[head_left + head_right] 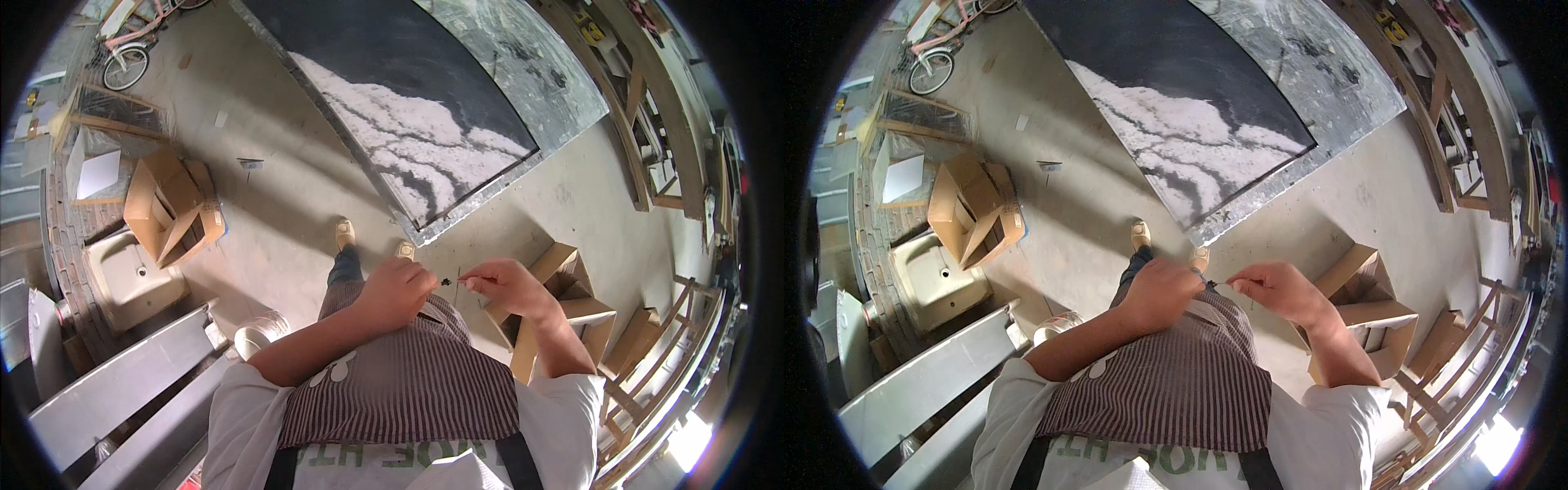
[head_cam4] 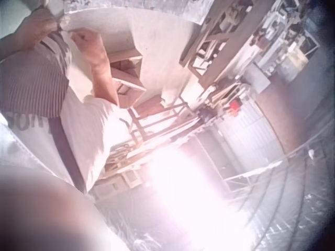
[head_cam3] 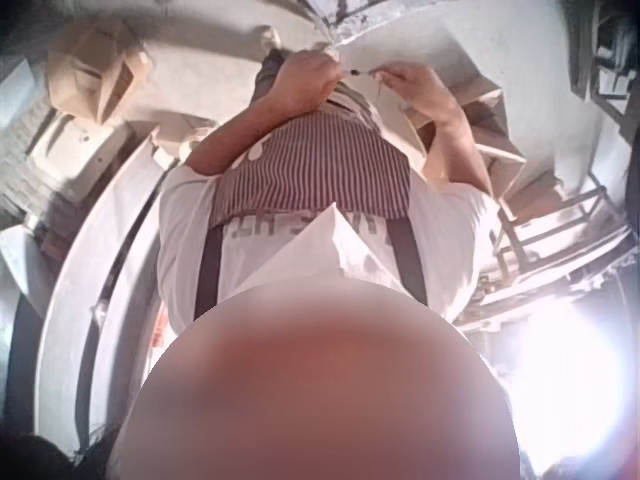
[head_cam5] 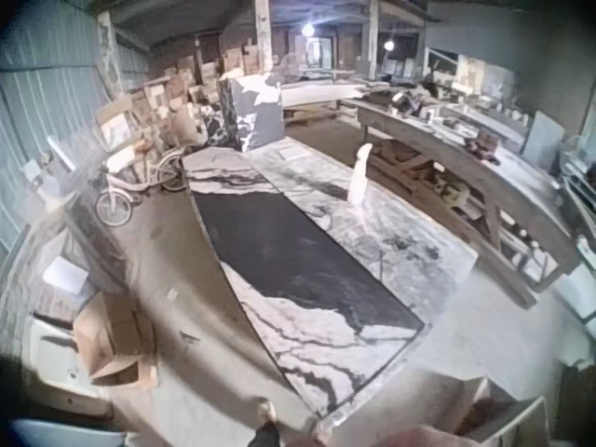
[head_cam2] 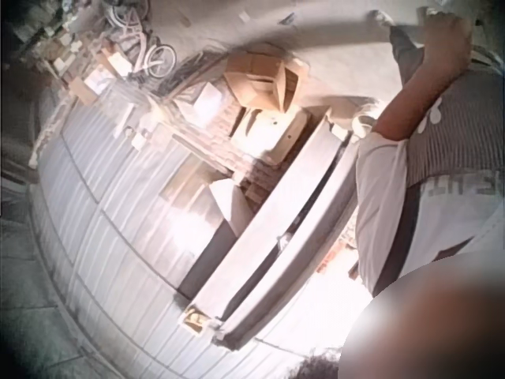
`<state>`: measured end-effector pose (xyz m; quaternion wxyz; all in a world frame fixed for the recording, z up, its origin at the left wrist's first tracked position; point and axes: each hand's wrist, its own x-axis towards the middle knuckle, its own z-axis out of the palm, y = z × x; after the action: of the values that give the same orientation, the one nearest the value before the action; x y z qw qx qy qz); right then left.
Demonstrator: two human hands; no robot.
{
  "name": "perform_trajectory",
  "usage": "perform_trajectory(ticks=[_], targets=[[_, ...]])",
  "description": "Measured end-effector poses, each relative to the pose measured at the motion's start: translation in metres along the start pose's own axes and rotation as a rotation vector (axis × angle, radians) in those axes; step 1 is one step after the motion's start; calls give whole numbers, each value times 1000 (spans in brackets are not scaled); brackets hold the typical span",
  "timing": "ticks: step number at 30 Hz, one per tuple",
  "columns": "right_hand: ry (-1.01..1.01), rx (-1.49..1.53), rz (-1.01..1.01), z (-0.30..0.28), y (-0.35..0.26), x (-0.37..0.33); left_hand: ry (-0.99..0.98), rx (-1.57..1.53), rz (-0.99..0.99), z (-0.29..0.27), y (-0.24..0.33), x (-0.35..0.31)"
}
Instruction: The person uses a small metal tool to peel a dark film or coating from a large flat panel. They work along the edges and corners, lifting and removing sections of the material. The person moves around the panel to access different areas and continues peeling until the end of the clip.
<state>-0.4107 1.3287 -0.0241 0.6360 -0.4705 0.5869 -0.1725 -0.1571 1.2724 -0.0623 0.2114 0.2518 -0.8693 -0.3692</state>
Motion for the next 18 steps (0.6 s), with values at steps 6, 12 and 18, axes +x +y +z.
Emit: perform_trajectory(ticks=[6,12,18], targets=[[-143,508,161,13,61,-9,-110,116,116,7,3,5],[-102,280,8,27,85,-15,-196,34,-62,24,-4,-2],[320,-41,277,24,151,25,-179,43,-366,8,3,-15]])
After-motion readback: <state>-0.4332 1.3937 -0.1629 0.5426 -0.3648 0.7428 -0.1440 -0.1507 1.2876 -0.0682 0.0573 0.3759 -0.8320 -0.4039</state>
